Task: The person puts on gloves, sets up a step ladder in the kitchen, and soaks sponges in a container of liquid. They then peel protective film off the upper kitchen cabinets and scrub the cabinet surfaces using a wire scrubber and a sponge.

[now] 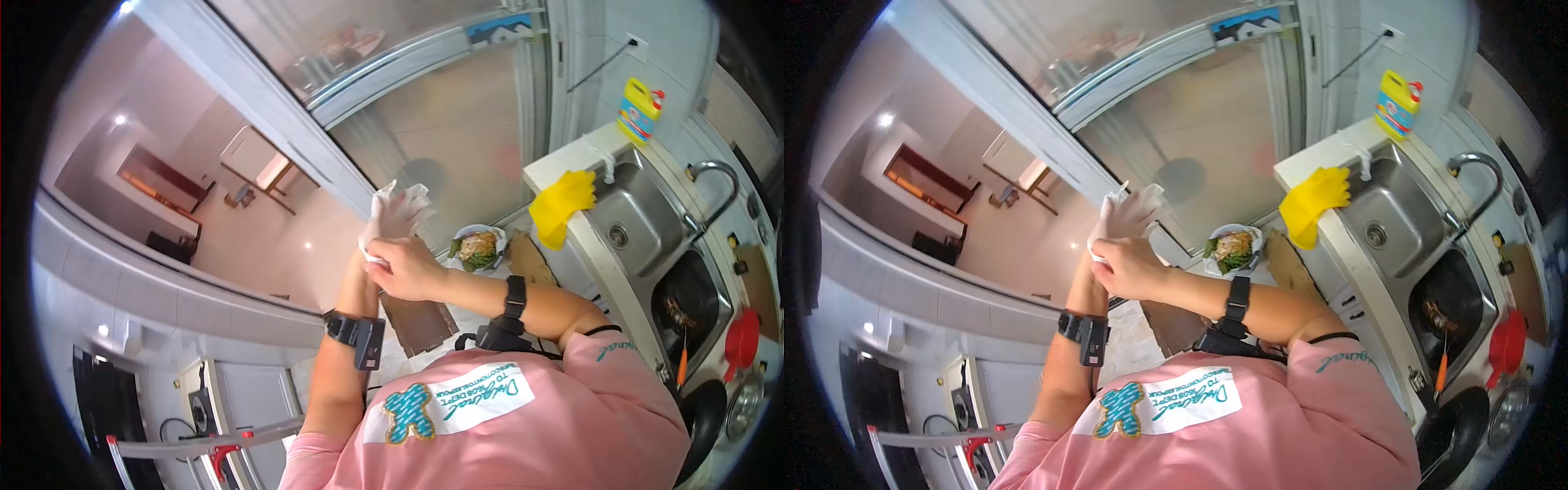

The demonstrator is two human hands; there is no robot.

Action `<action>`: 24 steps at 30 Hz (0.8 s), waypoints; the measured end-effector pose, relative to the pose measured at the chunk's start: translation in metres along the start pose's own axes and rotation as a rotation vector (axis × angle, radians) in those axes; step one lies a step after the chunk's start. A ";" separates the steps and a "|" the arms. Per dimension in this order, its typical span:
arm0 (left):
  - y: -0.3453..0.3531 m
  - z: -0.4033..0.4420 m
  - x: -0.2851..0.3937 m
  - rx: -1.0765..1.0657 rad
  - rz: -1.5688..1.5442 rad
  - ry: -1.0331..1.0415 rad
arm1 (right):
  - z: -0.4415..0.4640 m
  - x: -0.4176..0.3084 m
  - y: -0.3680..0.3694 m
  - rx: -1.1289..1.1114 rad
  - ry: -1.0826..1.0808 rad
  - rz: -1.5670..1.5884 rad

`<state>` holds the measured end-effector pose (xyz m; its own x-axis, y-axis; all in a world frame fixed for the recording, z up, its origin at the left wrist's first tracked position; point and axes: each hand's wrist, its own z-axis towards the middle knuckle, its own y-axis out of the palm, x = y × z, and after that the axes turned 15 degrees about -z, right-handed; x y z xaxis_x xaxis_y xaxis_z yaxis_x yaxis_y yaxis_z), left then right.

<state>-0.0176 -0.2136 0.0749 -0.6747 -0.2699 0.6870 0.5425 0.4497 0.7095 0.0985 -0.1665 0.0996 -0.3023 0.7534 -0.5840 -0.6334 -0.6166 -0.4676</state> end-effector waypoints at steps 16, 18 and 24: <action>-0.025 -0.046 0.001 0.144 0.297 0.595 | 0.005 -0.016 0.036 -0.303 0.101 0.238; -0.033 -0.019 0.028 0.392 0.507 0.554 | 0.005 -0.023 0.040 -0.326 0.098 0.286; -0.070 -0.017 0.048 0.623 0.466 0.708 | 0.001 -0.038 0.064 -0.496 0.061 0.373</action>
<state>-0.0791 -0.2724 0.0609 0.0899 -0.3028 0.9488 0.1841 0.9413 0.2830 0.0688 -0.2343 0.0930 -0.3887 0.4614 -0.7976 -0.0826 -0.8796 -0.4686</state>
